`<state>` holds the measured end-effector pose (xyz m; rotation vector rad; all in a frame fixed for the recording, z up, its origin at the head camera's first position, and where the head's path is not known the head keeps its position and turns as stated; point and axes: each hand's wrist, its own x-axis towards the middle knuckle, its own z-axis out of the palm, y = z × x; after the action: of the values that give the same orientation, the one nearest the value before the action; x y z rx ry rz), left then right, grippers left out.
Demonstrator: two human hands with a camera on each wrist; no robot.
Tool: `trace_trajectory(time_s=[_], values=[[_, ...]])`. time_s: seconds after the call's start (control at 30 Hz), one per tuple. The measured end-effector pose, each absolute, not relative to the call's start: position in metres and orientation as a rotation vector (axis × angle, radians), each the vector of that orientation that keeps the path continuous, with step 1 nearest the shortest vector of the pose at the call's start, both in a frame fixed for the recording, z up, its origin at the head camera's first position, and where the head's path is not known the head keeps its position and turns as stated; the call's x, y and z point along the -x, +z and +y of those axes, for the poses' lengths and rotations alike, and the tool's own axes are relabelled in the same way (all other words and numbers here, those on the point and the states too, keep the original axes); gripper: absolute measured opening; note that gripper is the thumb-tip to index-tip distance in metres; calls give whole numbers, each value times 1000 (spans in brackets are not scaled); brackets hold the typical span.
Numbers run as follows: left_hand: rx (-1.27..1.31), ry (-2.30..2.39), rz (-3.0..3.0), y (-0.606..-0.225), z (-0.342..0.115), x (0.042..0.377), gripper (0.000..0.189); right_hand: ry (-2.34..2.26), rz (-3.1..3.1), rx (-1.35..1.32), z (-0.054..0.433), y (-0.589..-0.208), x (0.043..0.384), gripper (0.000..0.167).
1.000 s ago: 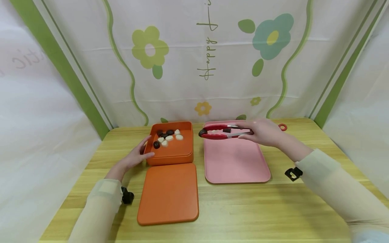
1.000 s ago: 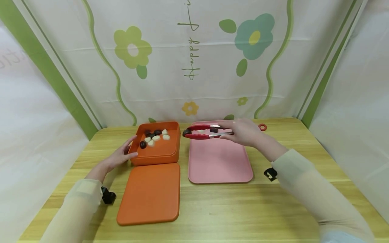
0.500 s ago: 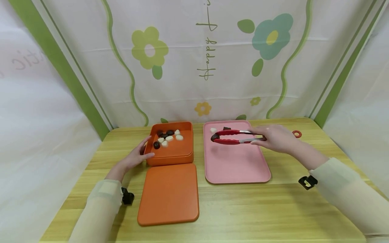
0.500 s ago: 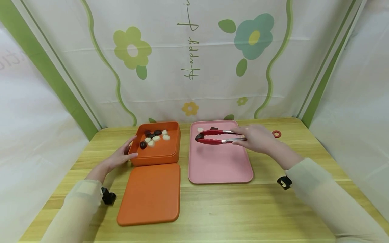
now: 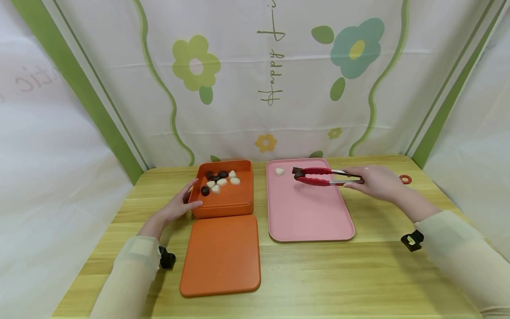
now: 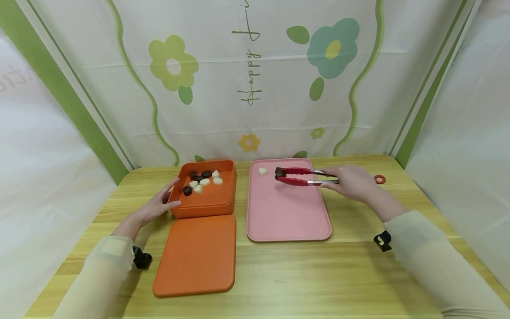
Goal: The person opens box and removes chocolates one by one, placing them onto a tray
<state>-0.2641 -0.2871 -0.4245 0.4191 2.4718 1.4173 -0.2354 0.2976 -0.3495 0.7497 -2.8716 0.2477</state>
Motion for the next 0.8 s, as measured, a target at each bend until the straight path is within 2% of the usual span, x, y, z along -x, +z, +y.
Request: trace_trajectory(time_s=[0.23, 0.5, 0.8], values=[[-414, 1418, 2474, -425, -287, 264, 82, 252, -2933, -658, 313, -352, 242, 54], [-414, 1406, 2480, -423, -287, 262, 82, 232, -2942, -643, 327, -358, 247, 52], [-414, 1401, 2480, -422, -285, 262, 84, 197, -2959, -627, 334, -359, 258, 56]])
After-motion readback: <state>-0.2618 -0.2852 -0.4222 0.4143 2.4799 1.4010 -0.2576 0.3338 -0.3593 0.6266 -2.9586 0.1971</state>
